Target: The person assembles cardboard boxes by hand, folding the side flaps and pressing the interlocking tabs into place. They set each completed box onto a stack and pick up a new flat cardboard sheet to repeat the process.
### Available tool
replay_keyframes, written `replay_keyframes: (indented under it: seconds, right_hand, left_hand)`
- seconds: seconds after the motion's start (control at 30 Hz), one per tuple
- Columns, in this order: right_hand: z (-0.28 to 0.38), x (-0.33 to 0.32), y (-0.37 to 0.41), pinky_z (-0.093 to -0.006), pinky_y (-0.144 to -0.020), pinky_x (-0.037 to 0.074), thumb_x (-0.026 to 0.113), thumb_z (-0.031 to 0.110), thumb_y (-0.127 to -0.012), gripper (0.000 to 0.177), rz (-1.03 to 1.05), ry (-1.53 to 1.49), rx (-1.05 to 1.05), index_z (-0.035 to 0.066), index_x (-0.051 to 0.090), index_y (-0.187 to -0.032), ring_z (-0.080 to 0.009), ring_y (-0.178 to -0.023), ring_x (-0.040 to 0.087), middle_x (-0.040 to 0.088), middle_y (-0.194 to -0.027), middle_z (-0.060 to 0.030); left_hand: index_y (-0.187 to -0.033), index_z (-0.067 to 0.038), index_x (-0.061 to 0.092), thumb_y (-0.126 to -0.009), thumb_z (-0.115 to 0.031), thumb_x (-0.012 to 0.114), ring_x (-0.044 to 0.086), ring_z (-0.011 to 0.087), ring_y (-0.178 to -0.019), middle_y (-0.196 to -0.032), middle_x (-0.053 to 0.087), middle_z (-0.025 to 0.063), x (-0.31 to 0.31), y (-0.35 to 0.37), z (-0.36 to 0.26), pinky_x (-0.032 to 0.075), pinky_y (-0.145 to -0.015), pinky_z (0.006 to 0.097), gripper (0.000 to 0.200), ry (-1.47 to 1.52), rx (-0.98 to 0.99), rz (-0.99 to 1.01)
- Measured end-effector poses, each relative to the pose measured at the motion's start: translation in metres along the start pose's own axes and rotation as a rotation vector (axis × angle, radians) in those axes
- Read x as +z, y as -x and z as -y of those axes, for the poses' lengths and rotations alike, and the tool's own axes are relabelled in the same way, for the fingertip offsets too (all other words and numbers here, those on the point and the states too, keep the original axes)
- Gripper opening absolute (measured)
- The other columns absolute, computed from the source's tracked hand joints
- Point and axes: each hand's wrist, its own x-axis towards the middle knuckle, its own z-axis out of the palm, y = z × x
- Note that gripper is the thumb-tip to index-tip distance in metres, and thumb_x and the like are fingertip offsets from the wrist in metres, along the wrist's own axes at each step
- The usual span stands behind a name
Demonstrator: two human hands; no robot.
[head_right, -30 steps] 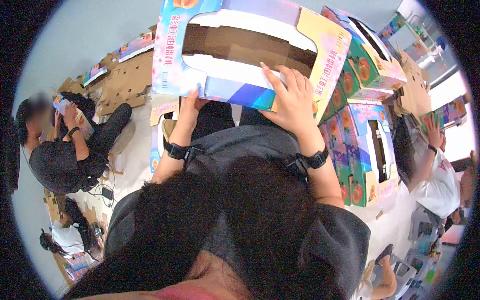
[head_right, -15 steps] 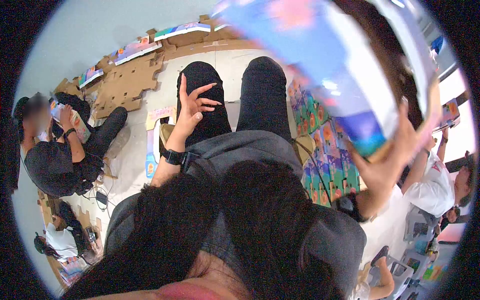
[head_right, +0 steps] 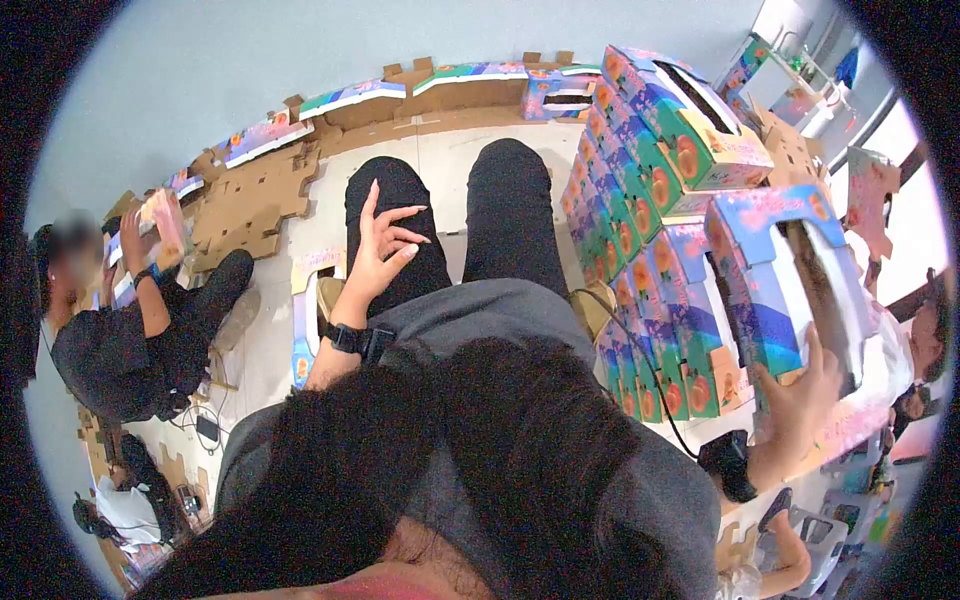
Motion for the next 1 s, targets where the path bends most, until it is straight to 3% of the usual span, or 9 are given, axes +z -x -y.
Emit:
replay_keyframes:
  seconds: [0.07, 0.23, 0.37, 0.6, 0.7, 0.8, 0.9, 0.93, 1.0]
  right_hand:
    - [-0.025, 0.037, -0.005, -0.0464, -0.101, 0.045, 0.095, 0.027, -0.055, 0.092, 0.072, -0.128, 0.043, 0.012, 0.059, -0.139, -0.0389, -0.116, 0.056, 0.061, -0.118, -0.0184]
    - [-0.042, 0.107, -0.014, -0.044, -0.092, 0.05, 0.094, 0.026, -0.056, 0.088, 0.144, -0.275, 0.017, 0.004, 0.06, -0.135, -0.0357, -0.104, 0.065, 0.067, -0.11, -0.0206]
    - [-0.043, 0.139, -0.023, -0.0459, -0.098, 0.047, 0.094, 0.029, -0.057, 0.089, 0.296, -0.405, 0.158, 0.008, 0.06, -0.137, -0.0374, -0.113, 0.059, 0.064, -0.12, -0.0215]
    - [-0.037, 0.159, -0.036, -0.0474, -0.104, 0.044, 0.092, 0.033, -0.059, 0.09, 0.269, -0.401, 0.077, 0.012, 0.059, -0.14, -0.0404, -0.124, 0.054, 0.06, -0.132, -0.0222]
    - [-0.055, 0.196, -0.035, -0.0446, -0.101, 0.047, 0.091, 0.031, -0.062, 0.091, 0.298, -0.381, 0.032, 0.004, 0.056, -0.142, -0.038, -0.119, 0.06, 0.061, -0.133, -0.0275]
    - [-0.048, 0.202, -0.032, -0.0477, -0.112, 0.038, 0.089, 0.044, -0.065, 0.098, 0.212, -0.009, 0.004, 0.012, 0.049, -0.149, -0.0446, -0.137, 0.044, 0.049, -0.148, -0.0251]
    - [0.012, 0.152, -0.048, -0.0483, -0.114, 0.036, 0.087, 0.049, -0.068, 0.101, 0.184, 0.099, -0.049, 0.009, 0.045, -0.151, -0.0461, -0.137, 0.043, 0.046, -0.151, -0.0237]
    - [0.015, 0.159, -0.058, -0.0468, -0.114, 0.037, 0.084, 0.044, -0.075, 0.089, 0.141, -0.154, -0.202, 0.007, 0.049, -0.148, -0.0423, -0.137, 0.045, 0.051, -0.148, -0.0215]
    - [0.074, 0.114, -0.077, -0.0448, -0.113, 0.038, 0.082, 0.038, -0.08, 0.079, 0.372, -0.428, -0.336, 0.006, 0.052, -0.146, -0.039, -0.135, 0.049, 0.054, -0.144, -0.0217]
  left_hand:
    - [-0.164, -0.018, -0.002, -0.09, -0.014, 0.076, 0.068, 0.0254, -0.103, -0.137, 0.053, 0.0237, -0.002, -0.002, 0.004, 0.058, -0.087, 0.0361, 0.107, 0.072, -0.026, -0.027]
    - [-0.163, -0.016, 0.011, -0.089, -0.011, 0.076, 0.067, 0.0231, -0.102, -0.133, 0.056, 0.0198, 0.001, -0.001, 0.005, 0.057, -0.088, 0.0354, 0.099, 0.069, -0.023, -0.011]
    - [-0.163, -0.016, 0.016, -0.088, -0.009, 0.076, 0.067, 0.0216, -0.101, -0.13, 0.058, 0.0174, 0.002, 0.0, 0.004, 0.056, -0.089, 0.0354, 0.097, 0.023, -0.032, -0.002]
    - [-0.159, -0.012, 0.026, -0.092, -0.006, 0.07, 0.068, 0.0202, -0.101, -0.127, 0.061, 0.0149, 0.003, 0.0, 0.0, 0.055, -0.091, 0.0344, 0.08, -0.044, -0.023, 0.026]
    - [-0.155, -0.01, 0.035, -0.093, -0.008, 0.07, 0.067, 0.0182, -0.102, -0.122, 0.064, 0.0133, 0.0, 0.001, 0.004, 0.054, -0.092, 0.0334, 0.072, -0.027, -0.059, 0.057]
    - [-0.142, -0.005, 0.052, -0.095, -0.007, 0.067, 0.066, 0.0162, -0.103, -0.117, 0.066, 0.0101, -0.004, 0.002, 0.009, 0.053, -0.092, 0.0322, 0.049, -0.004, -0.084, 0.076]
    - [-0.13, -0.001, 0.061, -0.099, -0.008, 0.065, 0.066, 0.0165, -0.103, -0.113, 0.068, 0.009, -0.006, 0.002, 0.012, 0.054, -0.092, 0.0315, 0.032, 0.087, -0.094, 0.068]
    - [-0.128, -0.001, 0.062, -0.099, -0.009, 0.065, 0.066, 0.0168, -0.103, -0.111, 0.068, 0.0091, -0.008, 0.002, 0.008, 0.054, -0.092, 0.0315, 0.03, 0.117, -0.12, 0.068]
    - [-0.122, 0.001, 0.065, -0.101, -0.011, 0.064, 0.067, 0.0179, -0.102, -0.108, 0.07, 0.0097, -0.015, 0.004, 0.003, 0.054, -0.092, 0.0318, 0.025, 0.161, -0.158, 0.075]
